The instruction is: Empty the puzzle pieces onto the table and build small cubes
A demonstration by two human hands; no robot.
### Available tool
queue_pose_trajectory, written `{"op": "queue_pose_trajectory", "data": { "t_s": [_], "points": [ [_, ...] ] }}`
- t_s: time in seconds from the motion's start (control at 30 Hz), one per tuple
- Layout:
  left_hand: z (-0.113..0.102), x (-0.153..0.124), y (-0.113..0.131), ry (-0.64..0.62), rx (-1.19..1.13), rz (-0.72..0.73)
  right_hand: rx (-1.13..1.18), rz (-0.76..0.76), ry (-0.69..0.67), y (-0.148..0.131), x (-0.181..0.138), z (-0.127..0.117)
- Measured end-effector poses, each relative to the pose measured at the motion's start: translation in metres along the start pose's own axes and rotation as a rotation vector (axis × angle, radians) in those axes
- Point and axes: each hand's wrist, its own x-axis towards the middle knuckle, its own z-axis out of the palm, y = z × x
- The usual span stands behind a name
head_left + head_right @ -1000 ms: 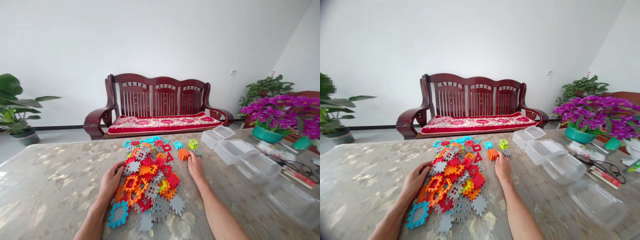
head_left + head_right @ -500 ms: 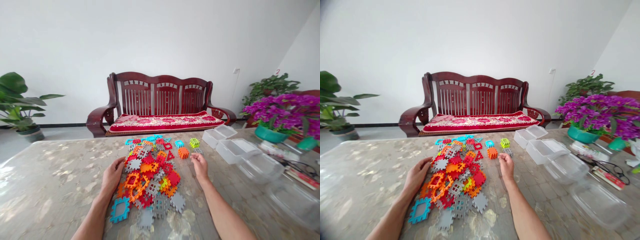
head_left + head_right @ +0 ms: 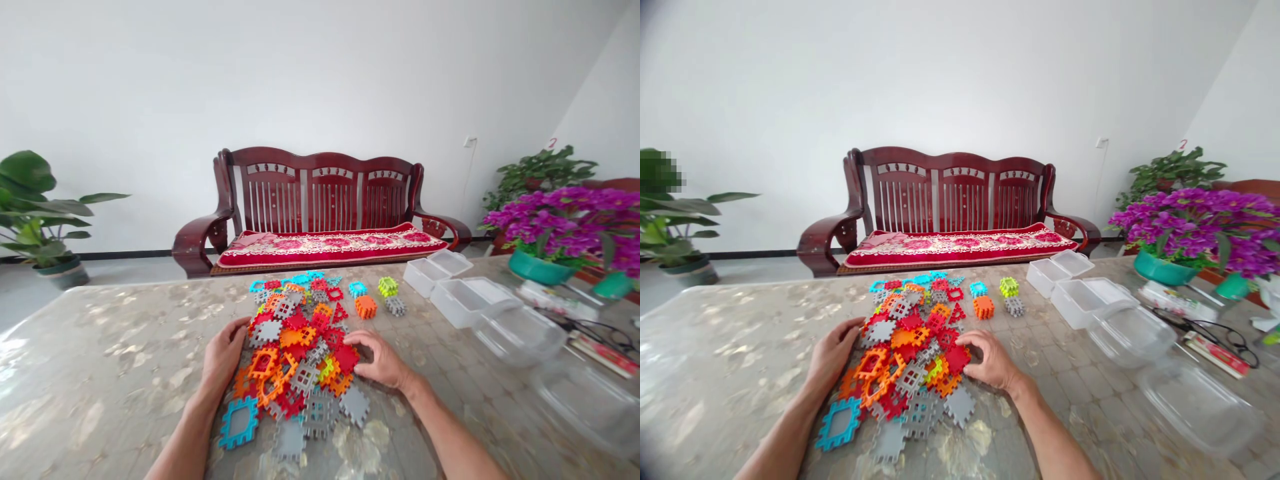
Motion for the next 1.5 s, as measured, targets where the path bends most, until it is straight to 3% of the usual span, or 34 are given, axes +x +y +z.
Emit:
{"op": "queue_pose_trajectory", "data": {
  "t_s": [0.5, 0.8, 0.97, 1.13, 1.3, 1.5],
  "points": [
    [-0.001, 0.001, 0.002, -0.039, 0.032, -0.01, -0.138, -0.068, 0.07, 0.001, -0.001, 0.005],
    [0.001, 0.001, -0.002, -0.05, 0.014, -0.013, 0.094, 0.14, 0.244, 0.005, -0.007, -0.013],
    [0.0, 0.001, 0.0, -0.041, 0.036, -0.018, -0.025, 0.236, 0.436, 0.035, -0.014, -0.037],
    [-0.001, 0.001, 0.001, -0.048, 0.05, 0.005, -0.157, 0.336, 0.496, 0.068, -0.021, -0.043],
    [0.0, 0.003, -0.002, -0.046, 0.068, 0.027, -0.379, 0.28, 0.539, 0.064, -0.021, -0.038],
    [0.002, 0.004, -0.007, -0.052, 0.075, 0.028, -0.587, 0.315, 0.477, 0.057, -0.015, -0.032]
  ]
}}
